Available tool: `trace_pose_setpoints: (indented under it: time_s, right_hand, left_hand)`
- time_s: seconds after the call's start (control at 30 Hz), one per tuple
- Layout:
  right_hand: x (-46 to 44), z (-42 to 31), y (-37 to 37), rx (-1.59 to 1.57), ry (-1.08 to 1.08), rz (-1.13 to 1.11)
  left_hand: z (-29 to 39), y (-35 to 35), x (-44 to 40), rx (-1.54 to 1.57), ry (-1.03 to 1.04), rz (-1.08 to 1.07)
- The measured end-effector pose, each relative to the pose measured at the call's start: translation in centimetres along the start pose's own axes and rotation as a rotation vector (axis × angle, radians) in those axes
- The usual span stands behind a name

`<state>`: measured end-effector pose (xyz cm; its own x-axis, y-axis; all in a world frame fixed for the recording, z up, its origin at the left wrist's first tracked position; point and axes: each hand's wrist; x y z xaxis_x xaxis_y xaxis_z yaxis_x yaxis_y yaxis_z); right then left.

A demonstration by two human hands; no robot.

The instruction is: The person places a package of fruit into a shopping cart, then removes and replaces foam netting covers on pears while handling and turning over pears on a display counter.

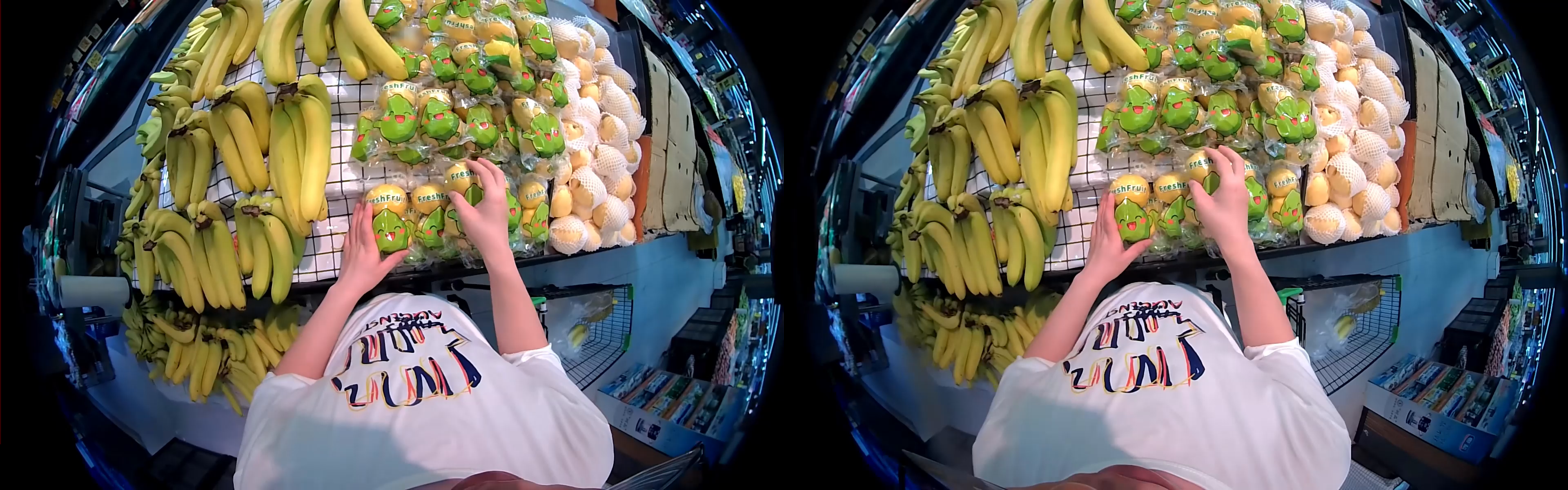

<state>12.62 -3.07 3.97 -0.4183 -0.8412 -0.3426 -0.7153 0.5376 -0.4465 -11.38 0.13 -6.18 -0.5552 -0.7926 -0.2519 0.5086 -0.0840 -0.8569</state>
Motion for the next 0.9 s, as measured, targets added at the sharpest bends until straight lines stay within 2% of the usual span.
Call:
trace_pose_setpoints:
  time_s: [0.07, 0.1, 0.17, 0.23, 0.3, 0.37, 0.43, 0.53, 0.63, 0.7, 0.77, 0.8, 0.9]
  right_hand:
    - [-0.2, 0.7, -0.9, -0.11, -0.006, 0.019]
    - [-0.2, 0.9, -1.5, -0.241, 0.109, -0.004]
    - [-0.3, -2.5, -3.0, -0.747, 0.444, -0.017]
    - [-0.3, -2.1, -3.5, -0.966, 0.347, 0.051]
    - [0.1, -2.9, -4.1, -1.293, 0.397, 0.035]
    - [0.6, -3.9, -4.3, -1.44, 0.548, 0.042]
    - [0.6, -4.8, -3.7, -1.797, 0.527, -0.121]
    - [1.1, -4.0, -2.4, -2.145, 0.513, -0.336]
    - [1.7, -4.6, -1.9, -2.087, 0.599, -0.288]
    - [2.1, -4.2, -2.0, -1.942, 0.588, -0.259]
    - [2.4, -6.8, -2.4, -1.675, 0.581, -0.114]
    - [2.3, -7.7, -2.3, -1.592, 0.495, -0.055]
    - [2.4, -8.8, -1.3, -1.417, 0.338, -0.001]
  left_hand:
    - [-0.1, -0.3, 0.0, 0.006, -0.003, -0.023]
    - [0.0, -0.6, -0.1, 0.026, -0.016, -0.037]
    - [0.4, -1.5, -0.3, 0.069, -0.037, -0.067]
    - [0.8, -2.3, -0.4, 0.056, -0.035, -0.051]
    - [1.9, -3.6, -0.4, 0.025, -0.008, -0.032]
    - [4.0, -5.6, -0.7, -0.021, 0.039, -0.003]
    - [6.0, -7.4, -1.2, 0.099, 0.127, 0.035]
    - [8.6, -8.7, -1.7, 0.298, 0.228, 0.092]
    - [10.1, -9.5, -1.9, 0.332, 0.324, 0.095]
    - [10.5, -9.2, -2.0, 0.336, 0.366, 0.163]
    - [10.5, -8.8, -1.9, 0.337, 0.373, 0.163]
    - [11.0, -9.2, -2.0, 0.323, 0.323, 0.163]
    - [11.5, -8.8, -1.5, 0.527, 0.04, -0.069]
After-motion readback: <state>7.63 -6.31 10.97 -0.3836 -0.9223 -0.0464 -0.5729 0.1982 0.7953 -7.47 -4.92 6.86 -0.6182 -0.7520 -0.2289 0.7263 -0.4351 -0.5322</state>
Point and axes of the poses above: each hand's wrist, its own x-axis away from the middle knuckle, its own y-axis out of the palm, z = x × y, and after that the axes turned 13 degrees about -x, right-handed
